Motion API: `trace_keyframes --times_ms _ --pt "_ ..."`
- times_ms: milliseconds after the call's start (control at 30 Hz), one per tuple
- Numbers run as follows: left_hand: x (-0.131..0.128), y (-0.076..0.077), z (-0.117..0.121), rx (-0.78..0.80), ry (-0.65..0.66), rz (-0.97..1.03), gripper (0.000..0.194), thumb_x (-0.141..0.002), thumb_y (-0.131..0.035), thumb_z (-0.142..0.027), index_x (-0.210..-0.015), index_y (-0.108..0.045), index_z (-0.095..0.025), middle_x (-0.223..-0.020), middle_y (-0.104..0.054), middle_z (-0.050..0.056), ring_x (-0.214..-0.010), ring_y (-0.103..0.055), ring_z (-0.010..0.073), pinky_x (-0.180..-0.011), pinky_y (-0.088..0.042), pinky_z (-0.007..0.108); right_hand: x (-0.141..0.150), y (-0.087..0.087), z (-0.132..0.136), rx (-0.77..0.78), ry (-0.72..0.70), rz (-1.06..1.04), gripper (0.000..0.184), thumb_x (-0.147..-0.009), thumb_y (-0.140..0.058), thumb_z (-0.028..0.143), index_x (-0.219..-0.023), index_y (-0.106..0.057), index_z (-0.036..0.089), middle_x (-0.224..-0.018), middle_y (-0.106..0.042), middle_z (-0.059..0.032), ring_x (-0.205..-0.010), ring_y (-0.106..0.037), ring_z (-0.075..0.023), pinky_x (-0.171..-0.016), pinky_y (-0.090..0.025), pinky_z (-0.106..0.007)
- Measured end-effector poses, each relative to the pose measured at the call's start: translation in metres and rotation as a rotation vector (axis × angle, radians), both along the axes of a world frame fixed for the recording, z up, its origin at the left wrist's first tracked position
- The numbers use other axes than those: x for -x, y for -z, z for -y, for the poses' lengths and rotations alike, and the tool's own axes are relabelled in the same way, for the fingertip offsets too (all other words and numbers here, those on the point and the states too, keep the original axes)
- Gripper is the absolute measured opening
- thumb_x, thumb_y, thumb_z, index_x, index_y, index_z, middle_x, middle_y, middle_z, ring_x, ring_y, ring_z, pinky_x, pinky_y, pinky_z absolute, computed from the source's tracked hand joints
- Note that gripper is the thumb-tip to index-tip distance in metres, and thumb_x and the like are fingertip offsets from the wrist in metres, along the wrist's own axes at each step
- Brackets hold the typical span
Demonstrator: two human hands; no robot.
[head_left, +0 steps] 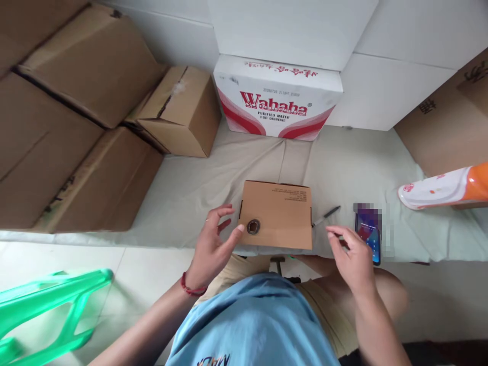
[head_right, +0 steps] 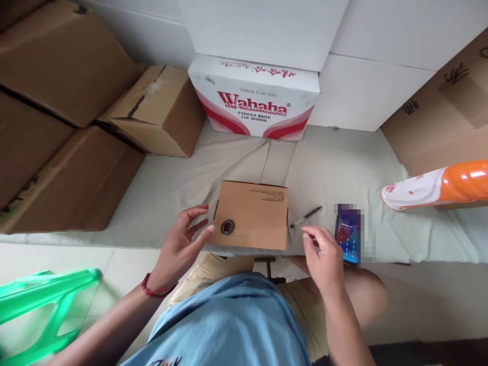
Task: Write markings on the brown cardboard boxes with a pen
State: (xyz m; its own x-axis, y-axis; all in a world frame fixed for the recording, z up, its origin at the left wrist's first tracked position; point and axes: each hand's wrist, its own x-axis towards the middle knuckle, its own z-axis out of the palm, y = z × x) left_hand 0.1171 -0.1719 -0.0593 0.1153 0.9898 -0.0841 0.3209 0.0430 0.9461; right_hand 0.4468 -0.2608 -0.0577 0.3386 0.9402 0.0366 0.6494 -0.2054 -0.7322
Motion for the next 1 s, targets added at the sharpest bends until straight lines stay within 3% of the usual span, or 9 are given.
trace_keyframes --times_ms 133,233,433,533,633,767,833,933,1000 --pt "-0.001 0.007 0.0 -0.433 0.285 -0.23 0.076 -0.094 -0.083 -0.054 -0.158 -0.05 -0.028 -0.177 -0.035 0.021 -0.169 -0.03 0.043 -0.132 -0.035 0.068 -0.025 -0.004 -0.045 0.38 -0.155 0.673 0.045 -0.106 -0.045 0.023 -0.143 -0.071 0.021 -0.119 -0.078 -0.0157 -0.085 -0.077 -0.0267 -0.068 -0.052 -0.036" --pt "-0.004 0.018 -0.005 -0.511 0.453 -0.343 0.097 -0.089 -0.089 -0.042 -0.17 -0.037 -0.031 -0.183 -0.022 0.023 -0.172 -0.017 0.0494 -0.133 -0.028 0.075 -0.029 -0.009 -0.078 0.644 -0.332 0.911 0.044 -0.107 -0.042 0.018 -0.143 -0.068 0.021 -0.116 -0.079 -0.016 -0.082 -0.078 -0.0264 -0.061 -0.042 -0.033" --pt "-0.006 0.043 -0.01 -0.507 0.486 -0.294 0.116 -0.085 -0.085 -0.02 -0.178 -0.016 -0.027 -0.18 -0.029 0.024 -0.172 -0.021 0.0463 -0.133 -0.034 0.074 -0.034 -0.026 -0.108 0.689 -0.481 0.994 0.023 -0.099 -0.056 0.017 -0.114 -0.074 0.018 -0.093 -0.081 -0.014 -0.082 -0.077 -0.029 -0.065 -0.038 -0.033" --pt "-0.012 0.047 -0.008 -0.529 0.44 -0.248 0.109 -0.087 -0.083 -0.02 -0.176 -0.02 -0.026 -0.178 -0.033 0.024 -0.172 -0.021 0.0465 -0.132 -0.035 0.075 -0.052 -0.044 -0.108 0.579 -0.347 1.06 0.015 -0.096 -0.062 0.025 -0.106 -0.071 0.02 -0.078 -0.075 -0.0099 -0.07 -0.07 -0.0266 -0.062 -0.032 -0.034" --pt "-0.023 0.051 -0.007 -0.553 0.408 -0.188 0.102 -0.088 -0.083 -0.021 -0.173 -0.026 -0.025 -0.175 -0.037 0.025 -0.172 -0.021 0.0469 -0.131 -0.036 0.075 -0.063 -0.065 -0.102 0.238 -0.049 0.864 0.008 -0.087 -0.07 0.027 -0.089 -0.064 0.023 -0.062 -0.059 -0.0024 -0.057 -0.056 -0.019 -0.061 -0.032 -0.034" --pt "-0.039 0.062 -0.009 -0.615 0.344 -0.073 0.09 -0.091 -0.086 -0.032 -0.165 -0.035 -0.023 -0.168 -0.045 0.027 -0.169 -0.029 0.0465 -0.129 -0.038 0.075 -0.022 -0.073 -0.092 -0.224 -0.014 -0.087 0.026 -0.09 -0.072 0.037 -0.075 -0.054 0.027 -0.059 -0.047 0.0047 -0.047 -0.037 -0.0111 -0.05 -0.029 -0.029" --pt "-0.042 0.068 -0.008 -0.643 0.294 -0.039 0.087 -0.091 -0.088 -0.041 -0.161 -0.039 -0.024 -0.166 -0.047 0.027 -0.167 -0.035 0.0457 -0.129 -0.038 0.075 0.015 -0.064 -0.09 -0.204 -0.15 -0.394 0.023 -0.092 -0.077 0.041 -0.082 -0.062 0.027 -0.059 -0.053 0.0058 -0.047 -0.045 -0.0114 -0.048 -0.035 -0.026" --pt "-0.038 0.075 -0.004 -0.662 0.266 -0.048 0.073 -0.095 -0.085 -0.041 -0.156 -0.047 -0.025 -0.166 -0.047 0.026 -0.165 -0.038 0.0434 -0.128 -0.041 0.073 0.06 -0.04 -0.09 -0.042 -0.375 -0.424 0.017 -0.096 -0.076 0.038 -0.106 -0.075 0.025 -0.087 -0.079 -0.0027 -0.077 -0.076 -0.0183 -0.071 -0.059 -0.03" --pt "-0.034 0.078 -0.001 -0.667 0.292 -0.071 0.063 -0.098 -0.08 -0.034 -0.154 -0.051 -0.026 -0.168 -0.046 0.025 -0.165 -0.039 0.0414 -0.126 -0.045 0.07 0.071 -0.022 -0.089 -0.027 -0.43 -0.385 0.016 -0.097 -0.074 0.035 -0.109 -0.076 0.025 -0.097 -0.082 -0.0047 -0.086 -0.078 -0.0195 -0.077 -0.061 -0.031"
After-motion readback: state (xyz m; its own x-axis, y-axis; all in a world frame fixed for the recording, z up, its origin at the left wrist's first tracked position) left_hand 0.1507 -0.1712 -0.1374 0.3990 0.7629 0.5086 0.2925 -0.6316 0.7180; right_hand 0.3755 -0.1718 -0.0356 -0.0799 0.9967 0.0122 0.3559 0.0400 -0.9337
